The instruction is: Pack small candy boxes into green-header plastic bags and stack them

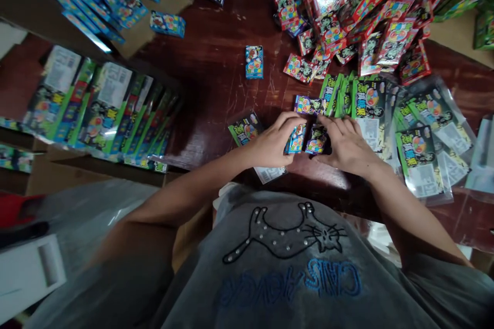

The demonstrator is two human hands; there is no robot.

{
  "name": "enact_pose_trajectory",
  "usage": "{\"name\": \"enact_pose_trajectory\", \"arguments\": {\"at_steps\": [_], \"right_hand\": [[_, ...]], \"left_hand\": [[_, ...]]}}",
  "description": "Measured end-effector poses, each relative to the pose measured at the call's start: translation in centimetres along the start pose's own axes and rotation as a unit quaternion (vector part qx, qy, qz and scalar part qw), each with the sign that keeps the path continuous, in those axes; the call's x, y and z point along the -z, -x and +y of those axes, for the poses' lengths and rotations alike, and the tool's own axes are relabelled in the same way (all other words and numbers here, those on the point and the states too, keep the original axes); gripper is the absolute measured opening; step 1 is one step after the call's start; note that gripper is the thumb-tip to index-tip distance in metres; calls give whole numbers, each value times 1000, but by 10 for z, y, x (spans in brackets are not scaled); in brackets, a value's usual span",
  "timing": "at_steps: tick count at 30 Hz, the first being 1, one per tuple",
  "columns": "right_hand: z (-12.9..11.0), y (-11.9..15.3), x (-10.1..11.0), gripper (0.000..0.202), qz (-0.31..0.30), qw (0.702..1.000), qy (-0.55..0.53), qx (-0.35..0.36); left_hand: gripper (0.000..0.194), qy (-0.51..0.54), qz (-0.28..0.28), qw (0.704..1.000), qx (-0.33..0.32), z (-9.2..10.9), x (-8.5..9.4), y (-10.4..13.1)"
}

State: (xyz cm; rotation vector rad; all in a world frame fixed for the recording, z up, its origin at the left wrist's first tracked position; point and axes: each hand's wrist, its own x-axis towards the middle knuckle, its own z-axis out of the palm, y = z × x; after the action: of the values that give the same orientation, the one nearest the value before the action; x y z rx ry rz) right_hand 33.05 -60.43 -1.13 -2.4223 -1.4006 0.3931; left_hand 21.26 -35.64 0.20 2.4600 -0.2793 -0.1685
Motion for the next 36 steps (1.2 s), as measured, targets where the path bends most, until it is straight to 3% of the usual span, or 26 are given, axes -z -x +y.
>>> {"name": "enact_pose_trajectory", "arguments": {"at_steps": [3,8,11,13,17,20,22,26,30,34,36], "right_hand": [[0,1,-6,110,10,1000,2,1],[-12,-3,-14,128,24,997,-28,68],[-23,-12,-26,102,4,994,-26,107],[-28,-17,-35,81,-2,993,-12,114],[-33,-15,-42,73,64,994,-29,85],[-38,-9,-41,76,130,990,-50,19],[-43,-6,-41,75,146,988,-52,1],[-53,-8,-44,72,75,991,-63,87],[-53,-15,-39,80,-9,987,-80,141],[-31,-8,-17,111,-45,988,-59,134],[-17,-2,-6,105,-56,988,-45,133]], "left_hand": [[80,-49,-5,999,12,-8,-2,10],[109,-118,-60,991,-27,-24,26,46],[107,-149,-135,976,-77,-35,43,70],[97,-172,-165,968,-72,-38,49,84],[92,-214,-123,968,51,-30,46,103],[103,-224,-56,958,169,-22,32,110],[105,-217,-24,954,205,-21,22,112],[104,-194,6,961,198,-27,9,114],[105,-179,-13,972,152,-34,9,113],[108,-166,-16,975,147,-38,11,113],[108,-163,-16,975,149,-38,10,113]]}}
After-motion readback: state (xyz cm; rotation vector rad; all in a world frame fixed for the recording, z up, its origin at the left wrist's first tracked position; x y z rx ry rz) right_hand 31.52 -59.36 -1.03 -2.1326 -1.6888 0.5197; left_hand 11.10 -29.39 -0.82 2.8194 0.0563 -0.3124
